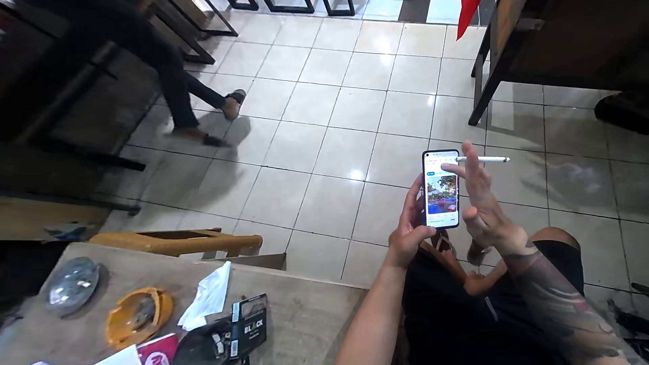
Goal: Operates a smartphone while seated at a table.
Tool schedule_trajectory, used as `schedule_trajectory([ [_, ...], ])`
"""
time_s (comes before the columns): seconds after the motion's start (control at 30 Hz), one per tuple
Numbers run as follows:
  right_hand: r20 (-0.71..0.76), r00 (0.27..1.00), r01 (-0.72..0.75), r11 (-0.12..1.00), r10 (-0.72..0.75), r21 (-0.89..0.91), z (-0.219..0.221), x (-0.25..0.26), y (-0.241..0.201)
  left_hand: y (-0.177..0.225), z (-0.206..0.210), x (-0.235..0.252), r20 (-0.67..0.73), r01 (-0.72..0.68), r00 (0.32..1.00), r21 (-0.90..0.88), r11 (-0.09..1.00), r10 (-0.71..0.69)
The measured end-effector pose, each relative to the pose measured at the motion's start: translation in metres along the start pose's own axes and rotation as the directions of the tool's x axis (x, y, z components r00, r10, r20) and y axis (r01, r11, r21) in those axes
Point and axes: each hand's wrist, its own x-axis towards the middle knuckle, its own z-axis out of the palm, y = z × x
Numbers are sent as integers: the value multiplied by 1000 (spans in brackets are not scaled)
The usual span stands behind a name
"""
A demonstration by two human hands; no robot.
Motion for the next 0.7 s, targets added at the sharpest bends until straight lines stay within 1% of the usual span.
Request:
schedule_trajectory([
  [0.1, 14, 1000, 3, 999, -3, -48, -1, 9, 0, 2, 1, 0, 33, 7, 999, 15, 1000, -8],
  [0.27, -14, 1000, -3, 996, 1, -89, -3, 11, 2, 4, 2, 0, 21, 27, 999, 3, 1000, -27],
  [0.37, -2, 1000, -14, 994, 14, -108, -1, 7, 7, 2, 1, 0, 19, 19, 1000, 7, 1000, -19],
  [0.47, 16, 999, -33, 999, 34, -41, -1, 1, 6, 2, 1, 1, 13, 20, 1000, 10, 1000, -20],
  [0.57, 2, 998, -67, 987, 68, 143, -2, -7, 4, 1, 0, 1, -4, 13, 1000, 1, 1000, -13],
  [0.6, -6, 996, -85, 981, 88, 177, -4, -9, 2, 1, 1, 1, -11, 14, 1000, 2, 1000, -14],
  [0.7, -43, 992, -112, 985, 119, 131, -9, -9, 4, 1, 1, 2, -12, 0, 1000, 9, 1000, 0],
])
